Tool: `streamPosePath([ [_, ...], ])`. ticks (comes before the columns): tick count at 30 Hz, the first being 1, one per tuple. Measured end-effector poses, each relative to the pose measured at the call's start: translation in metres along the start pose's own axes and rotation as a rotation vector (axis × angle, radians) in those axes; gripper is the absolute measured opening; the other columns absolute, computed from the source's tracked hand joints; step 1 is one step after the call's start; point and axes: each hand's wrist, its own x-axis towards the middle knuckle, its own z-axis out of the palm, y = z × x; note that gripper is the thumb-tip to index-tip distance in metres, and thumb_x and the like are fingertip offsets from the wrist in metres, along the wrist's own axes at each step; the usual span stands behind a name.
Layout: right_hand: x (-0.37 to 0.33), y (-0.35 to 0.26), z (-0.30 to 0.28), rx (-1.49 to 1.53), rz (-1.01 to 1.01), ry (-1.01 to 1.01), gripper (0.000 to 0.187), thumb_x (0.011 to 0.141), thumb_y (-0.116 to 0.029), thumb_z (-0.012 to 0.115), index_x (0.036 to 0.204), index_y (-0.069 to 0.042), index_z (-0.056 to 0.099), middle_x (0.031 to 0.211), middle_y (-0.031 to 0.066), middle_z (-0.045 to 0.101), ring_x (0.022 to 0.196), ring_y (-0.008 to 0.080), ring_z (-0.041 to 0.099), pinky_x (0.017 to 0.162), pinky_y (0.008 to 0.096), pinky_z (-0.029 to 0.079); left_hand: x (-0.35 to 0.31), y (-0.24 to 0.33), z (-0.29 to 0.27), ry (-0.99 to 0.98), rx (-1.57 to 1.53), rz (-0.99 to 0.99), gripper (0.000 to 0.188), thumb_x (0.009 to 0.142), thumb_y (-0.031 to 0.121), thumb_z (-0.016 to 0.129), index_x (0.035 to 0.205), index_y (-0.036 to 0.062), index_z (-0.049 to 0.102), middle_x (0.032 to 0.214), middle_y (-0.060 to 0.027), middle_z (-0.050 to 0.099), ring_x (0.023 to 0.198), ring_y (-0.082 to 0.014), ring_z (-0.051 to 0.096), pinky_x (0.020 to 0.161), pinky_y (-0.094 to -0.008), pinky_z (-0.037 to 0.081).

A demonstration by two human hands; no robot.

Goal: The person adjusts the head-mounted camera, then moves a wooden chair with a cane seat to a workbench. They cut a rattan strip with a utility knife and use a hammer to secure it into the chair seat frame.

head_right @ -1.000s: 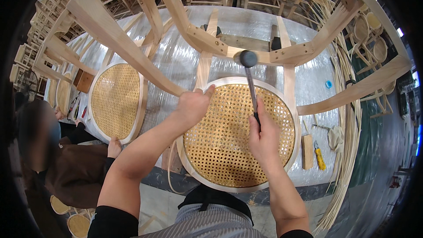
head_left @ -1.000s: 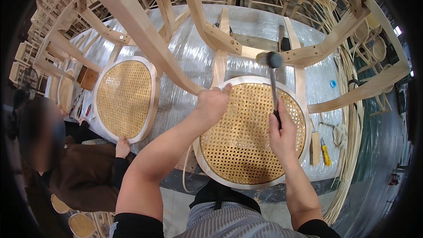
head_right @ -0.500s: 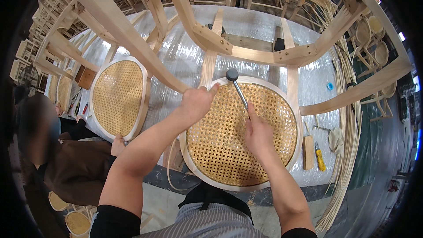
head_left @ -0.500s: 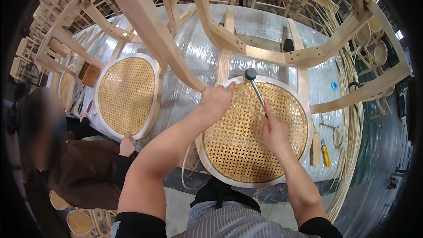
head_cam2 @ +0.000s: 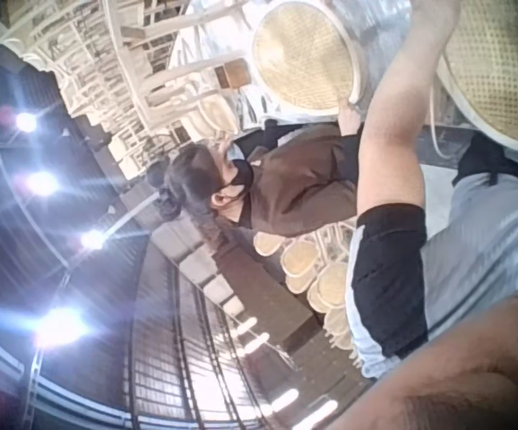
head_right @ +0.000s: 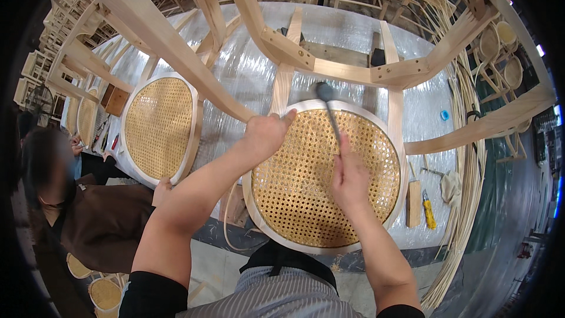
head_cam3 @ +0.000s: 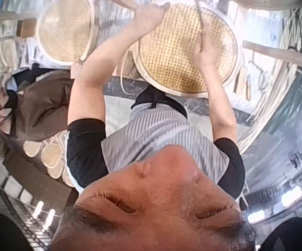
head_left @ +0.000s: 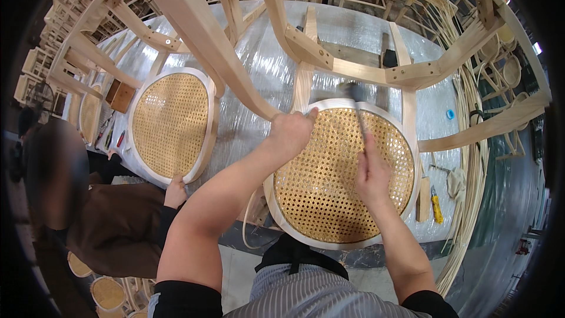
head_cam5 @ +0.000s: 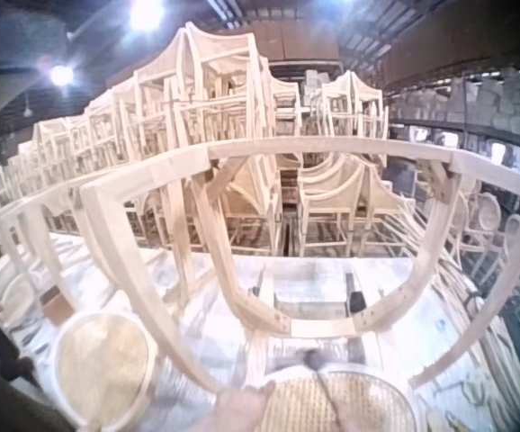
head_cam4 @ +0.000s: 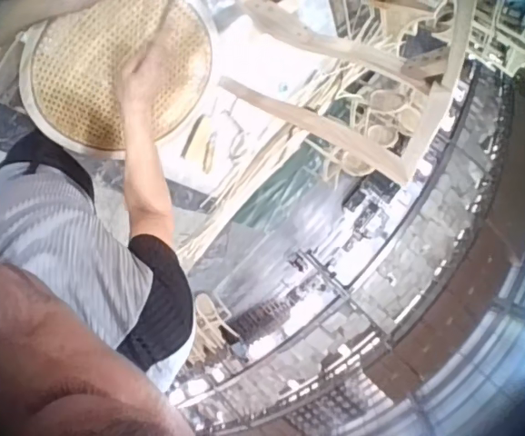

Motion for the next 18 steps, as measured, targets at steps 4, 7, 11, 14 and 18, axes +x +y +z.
streamPosePath([
  [4, 0.012, -0.005, -0.011, -0.04, 0.139, -0.22, 0.06, 0.099, -0.002, 0.06, 0.157, -0.012, 0.048, 0.093, 0.0211, 0.069, 0.078, 0.0353, 0.069, 0.074, 0.0436, 0.054, 0.001, -0.002, -0.003, 0.003, 0.034, 0.005, 0.06, 0.094, 0.009, 0.056, 0.154, 0.0128, 0.051, 0.086, -0.0105, 0.072, 0.075, -0.0262, 0.074, 0.063, -0.0415, 0.058],
  [7, 0.006, -0.009, -0.008, 0.068, 0.008, -0.032, 0.061, 0.098, -0.002, 0.061, 0.157, -0.014, 0.048, 0.097, 0.021, 0.07, 0.082, 0.0357, 0.07, 0.076, 0.0447, 0.055, -0.001, -0.005, 0.001, 0.017, -0.001, 0.013, 0.061, 0.094, 0.009, 0.056, 0.154, 0.0123, 0.05, 0.085, -0.0106, 0.072, 0.075, -0.0262, 0.074, 0.063, -0.0415, 0.059],
  [11, 0.009, 0.004, -0.014, -0.042, 0.074, -0.177, 0.062, 0.098, -0.001, 0.061, 0.157, -0.015, 0.048, 0.104, 0.0218, 0.072, 0.086, 0.0358, 0.072, 0.077, 0.0449, 0.056, 0.004, -0.004, -0.003, 0.011, 0.015, 0.02, 0.061, 0.094, 0.009, 0.056, 0.155, 0.0119, 0.05, 0.085, -0.0107, 0.071, 0.074, -0.0262, 0.074, 0.063, -0.0413, 0.059],
  [14, 0.013, 0.0, -0.018, 0.028, 0.019, -0.044, 0.063, 0.098, -0.001, 0.06, 0.158, -0.015, 0.047, 0.104, 0.0233, 0.072, 0.088, 0.0372, 0.072, 0.077, 0.0449, 0.056, 0.003, -0.005, -0.001, -0.004, 0.002, -0.002, 0.062, 0.094, 0.008, 0.056, 0.156, 0.0119, 0.048, 0.088, -0.0115, 0.072, 0.074, -0.0264, 0.073, 0.062, -0.0412, 0.059],
  [18, 0.001, 0.032, -0.022, -0.187, 0.041, -0.136, 0.063, 0.099, -0.001, 0.06, 0.159, -0.015, 0.045, 0.098, 0.0241, 0.071, 0.085, 0.0391, 0.071, 0.076, 0.0454, 0.056, 0.007, 0.001, -0.006, -0.065, -0.004, 0.024, 0.064, 0.094, 0.008, 0.057, 0.157, 0.0121, 0.046, 0.091, -0.0124, 0.072, 0.076, -0.0265, 0.074, 0.063, -0.0407, 0.058],
])
